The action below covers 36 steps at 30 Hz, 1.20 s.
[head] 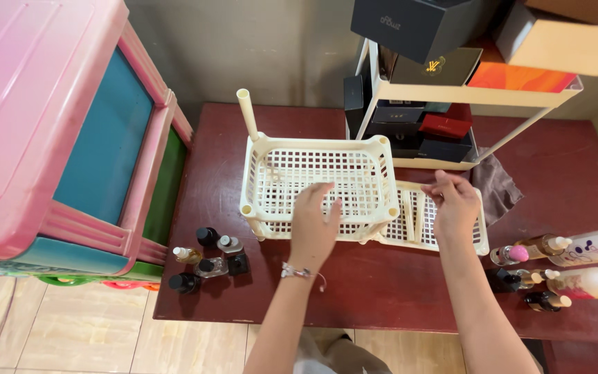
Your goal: The person removes several bottles from a two-tier plastic rack and places them on the table. They then disassemble the rack by removing the vertical support rods and set the empty trays aside.
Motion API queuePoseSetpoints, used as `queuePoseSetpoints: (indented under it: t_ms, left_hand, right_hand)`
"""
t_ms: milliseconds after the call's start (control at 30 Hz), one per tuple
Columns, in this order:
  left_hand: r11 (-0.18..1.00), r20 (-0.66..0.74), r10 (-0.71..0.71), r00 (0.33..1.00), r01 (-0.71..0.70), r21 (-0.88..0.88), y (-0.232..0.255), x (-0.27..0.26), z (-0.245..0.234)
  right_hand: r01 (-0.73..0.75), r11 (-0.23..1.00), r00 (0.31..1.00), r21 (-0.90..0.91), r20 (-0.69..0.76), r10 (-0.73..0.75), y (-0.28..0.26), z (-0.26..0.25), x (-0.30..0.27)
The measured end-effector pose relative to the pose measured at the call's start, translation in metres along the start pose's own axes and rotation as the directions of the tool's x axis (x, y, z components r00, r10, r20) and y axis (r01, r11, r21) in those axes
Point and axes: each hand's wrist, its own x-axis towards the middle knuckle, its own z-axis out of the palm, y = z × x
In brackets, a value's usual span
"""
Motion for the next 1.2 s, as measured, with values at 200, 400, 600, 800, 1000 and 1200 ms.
queuePoseSetpoints:
  t_ms: [200, 400, 600, 800, 1000, 1200]
  left_hand:
    - [1.0, -0.166, -0.027, 0.986, 0.028, 0.004, -0.034, 0.048, -0.05]
    - [0.992, -0.273, -0.072, 0.959, 0.04, -0.122, -0.08, 0.093, -0.081]
    - [0.972, -0.177, -0.042, 0.983, -0.001, -0.237, -0.114, 0.134, -0.09]
    - [0.894, 0.071, -0.077, 0.994, 0.1, -0.436, -0.123, 0.156, -0.093]
    - [0.871, 0.14, -0.071, 0.988, 0.13, -0.473, -0.139, 0.17, -0.098]
    - [0.891, 0.053, -0.141, 0.989, 0.15, -0.429, -0.132, 0.172, -0.104]
  right_hand:
    - [0.499, 0.688, 0.829, -0.526, 0.521, -0.204, -0.052, 0.113, -0.067]
    - [0.692, 0.506, 0.653, -0.514, 0.745, -0.136, -0.027, 0.194, -0.096]
    - [0.727, 0.452, 0.619, -0.517, 0.778, -0.106, 0.015, 0.245, -0.081]
    - [0.731, 0.336, 0.634, -0.593, 0.773, -0.014, 0.044, 0.29, -0.057]
    - [0.675, 0.296, 0.674, -0.676, 0.728, 0.124, 0.06, 0.303, -0.046]
    - [0.679, 0.326, 0.681, -0.658, 0.73, 0.055, 0.066, 0.298, -0.054]
